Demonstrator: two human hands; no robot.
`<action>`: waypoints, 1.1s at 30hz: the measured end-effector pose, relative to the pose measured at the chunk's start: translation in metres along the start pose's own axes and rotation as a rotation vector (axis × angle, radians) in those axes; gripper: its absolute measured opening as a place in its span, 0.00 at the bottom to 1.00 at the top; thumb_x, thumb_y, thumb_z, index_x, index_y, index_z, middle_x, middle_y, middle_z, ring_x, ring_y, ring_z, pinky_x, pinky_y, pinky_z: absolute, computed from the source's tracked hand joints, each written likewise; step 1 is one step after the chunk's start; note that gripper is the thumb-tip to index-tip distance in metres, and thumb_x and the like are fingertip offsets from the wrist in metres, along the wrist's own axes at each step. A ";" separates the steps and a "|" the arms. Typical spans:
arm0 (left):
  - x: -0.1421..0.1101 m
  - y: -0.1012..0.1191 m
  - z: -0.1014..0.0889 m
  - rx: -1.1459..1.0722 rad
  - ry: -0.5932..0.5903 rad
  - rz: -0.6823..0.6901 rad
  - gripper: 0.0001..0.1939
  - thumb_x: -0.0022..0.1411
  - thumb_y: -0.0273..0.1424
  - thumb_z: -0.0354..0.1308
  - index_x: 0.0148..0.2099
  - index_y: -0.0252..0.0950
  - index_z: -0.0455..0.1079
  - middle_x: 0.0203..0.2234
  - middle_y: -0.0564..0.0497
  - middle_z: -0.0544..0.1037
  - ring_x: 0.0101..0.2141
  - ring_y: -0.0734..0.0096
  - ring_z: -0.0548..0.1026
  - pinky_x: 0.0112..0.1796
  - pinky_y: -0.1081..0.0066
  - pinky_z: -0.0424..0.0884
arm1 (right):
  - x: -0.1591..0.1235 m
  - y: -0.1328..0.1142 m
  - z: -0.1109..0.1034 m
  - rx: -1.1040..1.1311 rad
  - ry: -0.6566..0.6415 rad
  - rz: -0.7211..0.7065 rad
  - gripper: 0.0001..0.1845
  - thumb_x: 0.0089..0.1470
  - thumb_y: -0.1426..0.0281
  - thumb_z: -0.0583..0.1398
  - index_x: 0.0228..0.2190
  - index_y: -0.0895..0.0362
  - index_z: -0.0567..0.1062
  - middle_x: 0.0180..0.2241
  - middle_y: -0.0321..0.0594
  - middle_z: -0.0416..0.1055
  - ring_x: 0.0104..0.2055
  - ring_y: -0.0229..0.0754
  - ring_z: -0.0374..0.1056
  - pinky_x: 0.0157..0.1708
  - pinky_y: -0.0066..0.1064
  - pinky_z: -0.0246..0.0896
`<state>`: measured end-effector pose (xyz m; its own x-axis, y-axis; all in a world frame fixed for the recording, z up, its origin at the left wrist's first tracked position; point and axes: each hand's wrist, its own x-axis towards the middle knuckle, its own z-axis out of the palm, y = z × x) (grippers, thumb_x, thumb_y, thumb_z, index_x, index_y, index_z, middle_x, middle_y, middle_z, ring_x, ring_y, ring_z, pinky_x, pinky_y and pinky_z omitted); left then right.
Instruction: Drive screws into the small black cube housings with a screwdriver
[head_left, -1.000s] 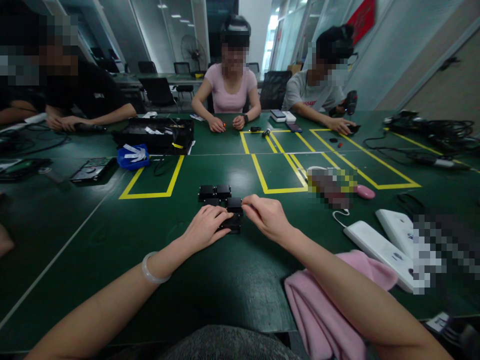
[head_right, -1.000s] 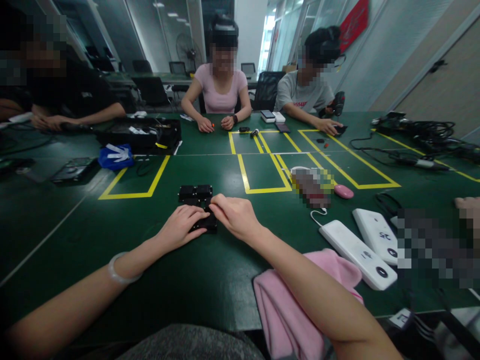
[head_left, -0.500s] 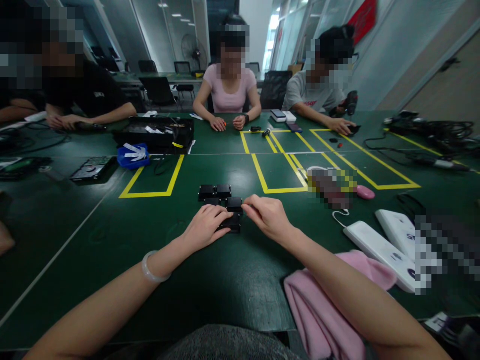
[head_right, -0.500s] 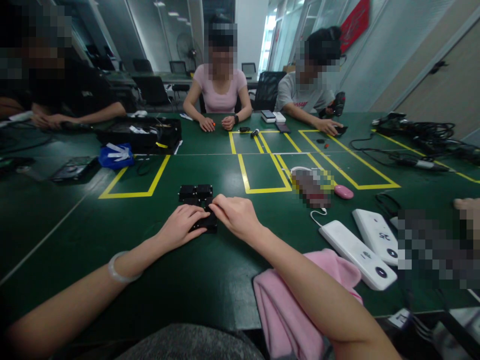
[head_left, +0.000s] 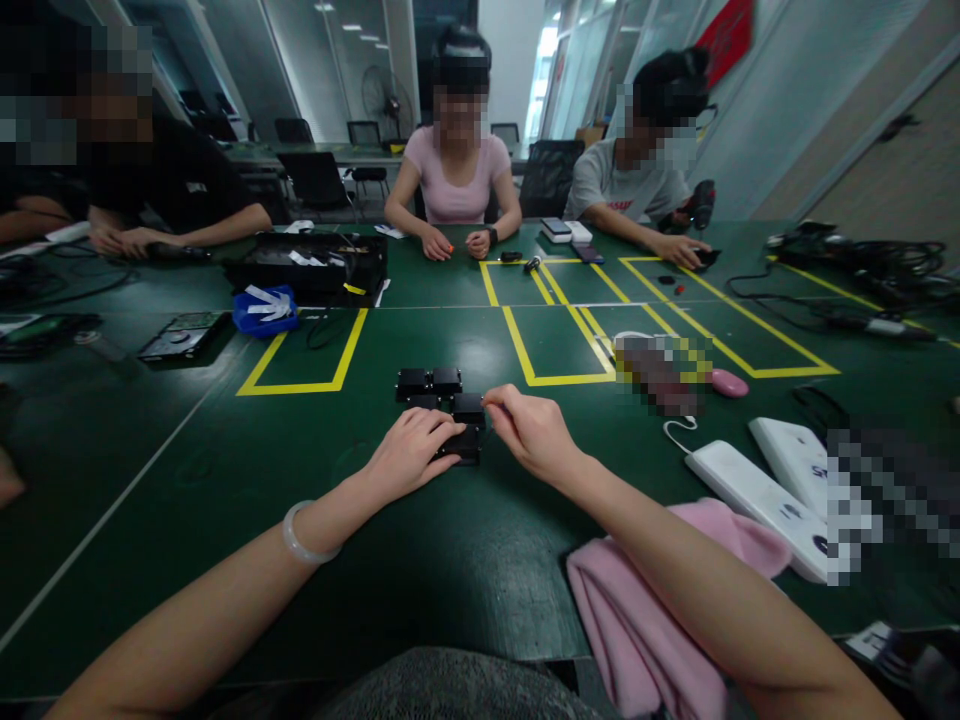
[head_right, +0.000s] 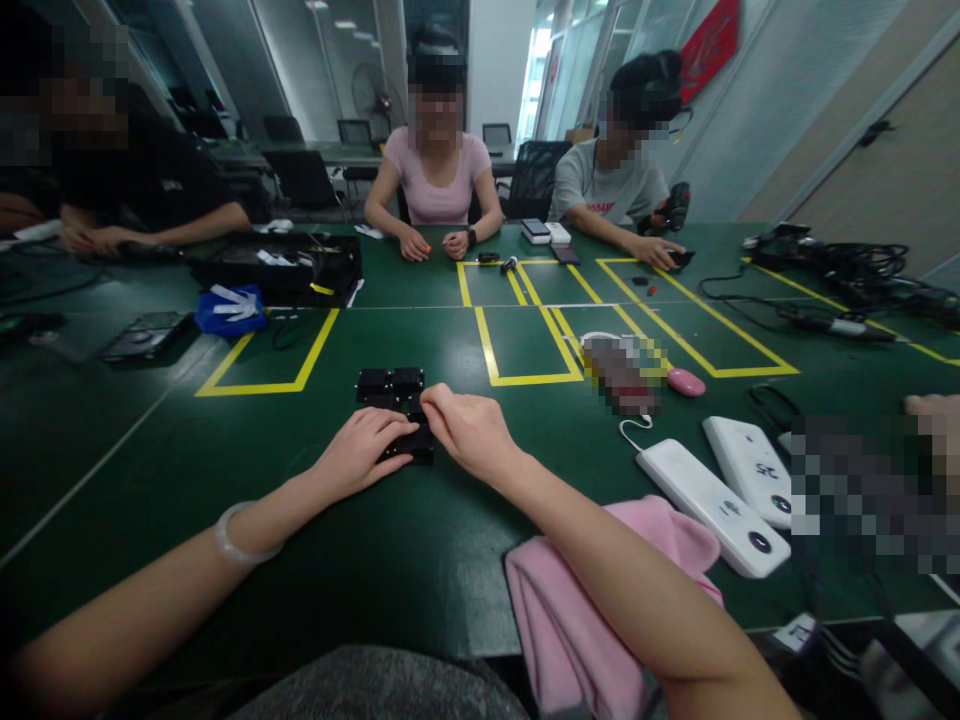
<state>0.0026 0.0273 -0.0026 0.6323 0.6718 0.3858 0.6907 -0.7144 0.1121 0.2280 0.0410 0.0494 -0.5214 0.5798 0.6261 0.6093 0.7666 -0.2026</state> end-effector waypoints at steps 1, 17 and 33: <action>0.000 0.000 0.000 -0.001 0.001 -0.001 0.17 0.67 0.34 0.58 0.55 0.34 0.68 0.48 0.41 0.75 0.48 0.56 0.73 0.49 0.56 0.68 | 0.000 0.000 0.000 0.000 -0.002 0.001 0.16 0.69 0.68 0.46 0.39 0.58 0.72 0.26 0.39 0.75 0.25 0.37 0.69 0.27 0.25 0.55; 0.000 0.000 -0.001 0.012 -0.009 0.008 0.16 0.67 0.34 0.59 0.55 0.34 0.67 0.47 0.41 0.76 0.48 0.55 0.74 0.49 0.55 0.68 | 0.002 0.002 -0.001 0.017 -0.021 0.052 0.17 0.69 0.67 0.45 0.39 0.58 0.72 0.26 0.38 0.74 0.25 0.36 0.68 0.28 0.25 0.54; 0.000 0.000 -0.001 0.012 -0.013 0.004 0.17 0.67 0.33 0.59 0.55 0.34 0.67 0.47 0.41 0.76 0.48 0.55 0.74 0.49 0.55 0.69 | 0.002 0.003 -0.001 -0.001 -0.043 0.048 0.18 0.69 0.65 0.46 0.35 0.57 0.72 0.24 0.38 0.73 0.24 0.37 0.66 0.28 0.26 0.53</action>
<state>0.0027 0.0270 -0.0018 0.6397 0.6713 0.3745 0.6921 -0.7149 0.0992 0.2296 0.0441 0.0508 -0.5168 0.6274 0.5825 0.6346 0.7374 -0.2312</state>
